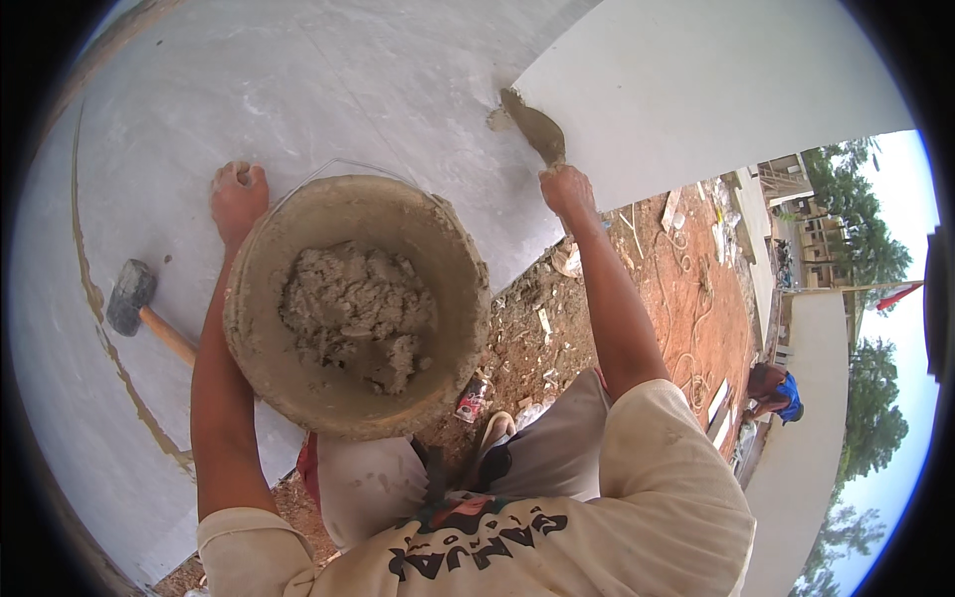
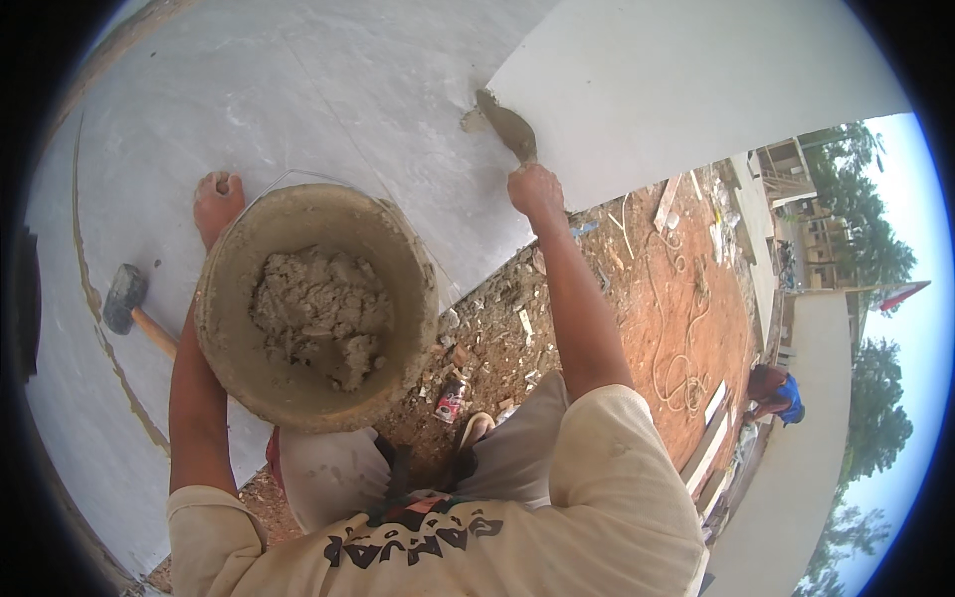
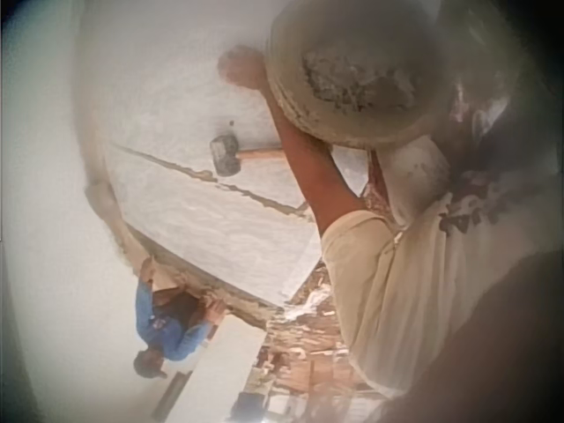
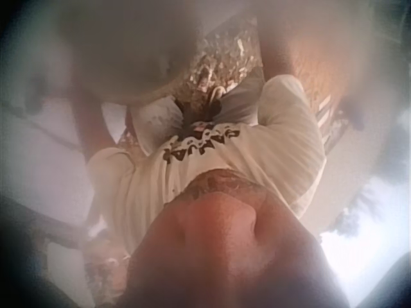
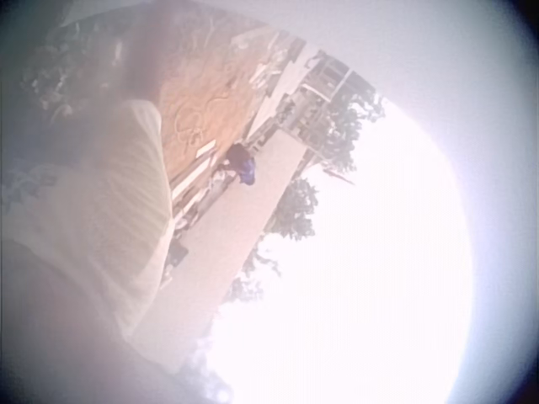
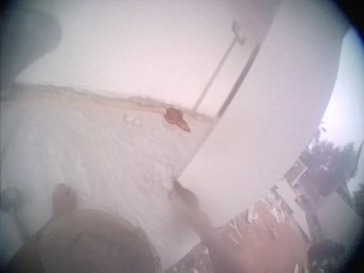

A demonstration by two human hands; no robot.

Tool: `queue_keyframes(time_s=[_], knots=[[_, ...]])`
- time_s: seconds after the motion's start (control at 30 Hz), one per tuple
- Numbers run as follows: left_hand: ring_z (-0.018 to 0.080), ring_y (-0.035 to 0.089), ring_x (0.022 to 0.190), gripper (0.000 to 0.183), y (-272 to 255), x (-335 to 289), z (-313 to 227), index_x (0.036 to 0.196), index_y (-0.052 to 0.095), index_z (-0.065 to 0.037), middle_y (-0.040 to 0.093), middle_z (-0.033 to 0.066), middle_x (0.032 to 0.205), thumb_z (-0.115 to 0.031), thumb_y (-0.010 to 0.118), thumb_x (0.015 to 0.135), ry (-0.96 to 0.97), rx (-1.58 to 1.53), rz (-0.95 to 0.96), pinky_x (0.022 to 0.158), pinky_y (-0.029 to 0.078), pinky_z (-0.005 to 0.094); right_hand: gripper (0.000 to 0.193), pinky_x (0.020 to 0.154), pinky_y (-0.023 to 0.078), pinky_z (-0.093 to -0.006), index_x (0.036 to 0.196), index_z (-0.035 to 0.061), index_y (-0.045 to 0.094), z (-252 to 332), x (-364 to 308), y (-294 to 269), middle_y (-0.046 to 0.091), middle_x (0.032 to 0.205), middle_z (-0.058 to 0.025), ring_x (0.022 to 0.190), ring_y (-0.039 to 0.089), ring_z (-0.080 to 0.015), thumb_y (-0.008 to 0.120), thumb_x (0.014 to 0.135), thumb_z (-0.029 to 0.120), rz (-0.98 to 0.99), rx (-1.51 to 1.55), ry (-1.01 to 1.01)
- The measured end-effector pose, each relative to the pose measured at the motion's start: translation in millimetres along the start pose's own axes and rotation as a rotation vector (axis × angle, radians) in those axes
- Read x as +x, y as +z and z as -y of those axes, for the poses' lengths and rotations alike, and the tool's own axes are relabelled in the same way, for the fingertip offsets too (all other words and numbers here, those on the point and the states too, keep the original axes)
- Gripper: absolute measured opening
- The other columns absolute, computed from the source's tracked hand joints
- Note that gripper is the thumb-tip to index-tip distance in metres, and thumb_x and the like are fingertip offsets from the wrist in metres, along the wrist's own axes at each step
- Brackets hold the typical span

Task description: The person scoops cement from a bucket using a trowel and applies it to the floor joints between tiles. They repeatedly smooth the cement into the gaps to fill them.

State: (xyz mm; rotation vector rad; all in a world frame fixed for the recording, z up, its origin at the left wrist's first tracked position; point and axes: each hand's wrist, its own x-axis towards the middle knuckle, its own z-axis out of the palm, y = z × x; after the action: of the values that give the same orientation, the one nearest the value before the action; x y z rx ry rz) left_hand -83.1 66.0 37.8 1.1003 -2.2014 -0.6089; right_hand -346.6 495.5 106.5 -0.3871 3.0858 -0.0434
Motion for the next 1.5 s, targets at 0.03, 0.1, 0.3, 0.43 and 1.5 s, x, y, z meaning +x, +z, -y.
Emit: queue_keyframes(time_s=[0.03, 0.1, 0.3, 0.43, 1.5], knots=[[0.027, 0.061, 0.102, 0.027, -3, 0, 2, 0.104, 0.069, -0.006, 0.067, 0.0089, 0.102, -0.029, 0.063, 0.091, -0.014, 0.012, -0.004, 0.089, 0.049, 0.0429, 0.044, 0.099, 0.048, -0.0495, 0.112, -0.0051, 0.068, 6, -13, -5, 0.067, 0.11, -0.0301, 0.11, 0.063, -0.0443, 0.052, 0.091, 0.03, 0.015, 0.037, 0.005], [0.0269, 0.061, 0.102, 0.026, -6, -2, -7, 0.103, 0.069, -0.006, 0.067, 0.0087, 0.101, -0.029, 0.063, 0.091, -0.036, 0.019, -0.008, 0.089, 0.049, 0.0428, 0.045, 0.098, 0.048, -0.0498, 0.111, -0.0054, 0.068, 19, -47, -34, 0.067, 0.109, -0.0301, 0.11, 0.062, -0.0447, 0.051, 0.092, 0.032, 0.035, 0.102, 0.028], [0.027, 0.061, 0.102, 0.027, -1, -1, -8, 0.102, 0.069, -0.006, 0.067, 0.008, 0.1, -0.03, 0.062, 0.091, 0.0, -0.005, -0.029, 0.089, 0.049, 0.0428, 0.046, 0.097, 0.048, -0.0494, 0.106, -0.0052, 0.07, 30, -24, -33, 0.068, 0.109, -0.0295, 0.108, 0.063, -0.0447, 0.051, 0.092, 0.034, -0.035, 0.08, -0.093], [0.0277, 0.061, 0.099, 0.027, -1, -4, -17, 0.101, 0.068, -0.006, 0.066, 0.0084, 0.098, -0.03, 0.063, 0.091, -0.024, 0.025, -0.021, 0.088, 0.049, 0.0431, 0.043, 0.097, 0.049, -0.0485, 0.105, -0.0058, 0.07, 39, 9, -31, 0.068, 0.108, -0.0284, 0.108, 0.064, -0.0435, 0.053, 0.09, 0.031, 0.115, 0.189, -0.014], [0.0286, 0.061, 0.102, 0.03, -3, 2, -12, 0.104, 0.069, -0.006, 0.068, 0.0091, 0.101, -0.032, 0.063, 0.091, -0.051, 0.009, 0.003, 0.09, 0.048, 0.0432, 0.042, 0.092, 0.051, -0.0512, 0.107, -0.0035, 0.069, 60, -27, -11, 0.069, 0.104, -0.0292, 0.102, 0.065, -0.0453, 0.056, 0.093, 0.034, -0.081, 0.027, 0.045]])
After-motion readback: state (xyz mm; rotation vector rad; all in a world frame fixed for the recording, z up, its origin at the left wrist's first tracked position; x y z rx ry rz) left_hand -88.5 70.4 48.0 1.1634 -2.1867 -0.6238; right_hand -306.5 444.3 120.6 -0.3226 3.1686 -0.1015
